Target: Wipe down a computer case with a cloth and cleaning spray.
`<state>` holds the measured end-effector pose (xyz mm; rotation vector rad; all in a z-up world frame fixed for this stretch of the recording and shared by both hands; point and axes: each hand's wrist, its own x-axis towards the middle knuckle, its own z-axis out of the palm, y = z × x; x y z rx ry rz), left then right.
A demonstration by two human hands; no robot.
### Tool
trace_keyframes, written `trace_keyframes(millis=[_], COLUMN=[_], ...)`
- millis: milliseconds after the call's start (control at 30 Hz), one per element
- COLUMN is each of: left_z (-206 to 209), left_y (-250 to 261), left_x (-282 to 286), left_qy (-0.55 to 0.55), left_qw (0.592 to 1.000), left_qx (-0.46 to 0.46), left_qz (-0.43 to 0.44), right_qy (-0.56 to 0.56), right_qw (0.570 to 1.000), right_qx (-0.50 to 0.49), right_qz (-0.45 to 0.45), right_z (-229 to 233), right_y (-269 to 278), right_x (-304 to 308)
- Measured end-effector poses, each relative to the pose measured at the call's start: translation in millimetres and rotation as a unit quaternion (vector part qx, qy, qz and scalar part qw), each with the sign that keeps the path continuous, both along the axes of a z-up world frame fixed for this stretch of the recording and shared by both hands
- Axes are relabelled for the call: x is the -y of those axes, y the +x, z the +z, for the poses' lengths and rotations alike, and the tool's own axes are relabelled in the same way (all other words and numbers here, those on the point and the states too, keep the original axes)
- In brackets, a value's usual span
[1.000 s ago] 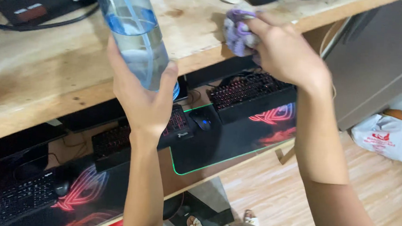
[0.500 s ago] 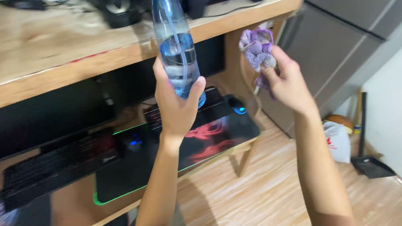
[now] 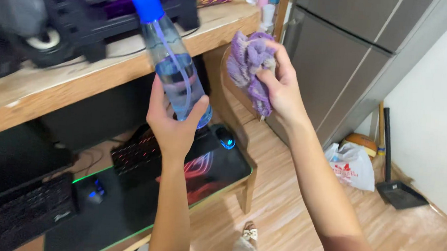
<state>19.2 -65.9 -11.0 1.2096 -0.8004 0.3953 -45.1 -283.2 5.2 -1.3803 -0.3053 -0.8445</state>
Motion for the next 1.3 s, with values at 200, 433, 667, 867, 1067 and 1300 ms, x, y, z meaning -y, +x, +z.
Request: trace_keyframes(millis=[200, 433, 667, 867, 1067, 1300], left_z=[21.8, 51.2, 70.2, 99.2, 142.8, 174.7], left_y=[21.0, 40.1, 47.7, 67.6, 127.1, 232.7], left_x=[78.3, 149.3, 211.5, 251.3, 263.8, 249.4], left_qy=[0.015, 0.062, 0.069, 0.078, 0.144, 0.262], left_qw=[0.996, 0.977, 0.955, 0.934, 0.904, 0.818], left_qx=[0.052, 0.113, 0.105, 0.13, 0.116, 0.072], left_qz=[0.073, 0.17, 0.267, 0.325, 0.385, 0.507], right_qy=[-0.084, 0.003, 0.05, 0.035, 0.174, 0.168], right_qw=[0.993, 0.995, 0.968, 0.946, 0.878, 0.9], right_qx=[0.059, 0.015, -0.006, -0.023, -0.061, -0.075], right_qz=[-0.05, 0.098, 0.247, 0.323, 0.441, 0.396], right_z=[32.6, 54.4, 56.0, 70.6, 68.1, 78.1], right_y=[49.0, 109.4, 187.4, 236.9, 313.6, 341.8], right_x=[96.3, 179.5, 235.5, 274.6, 287.1, 274.3])
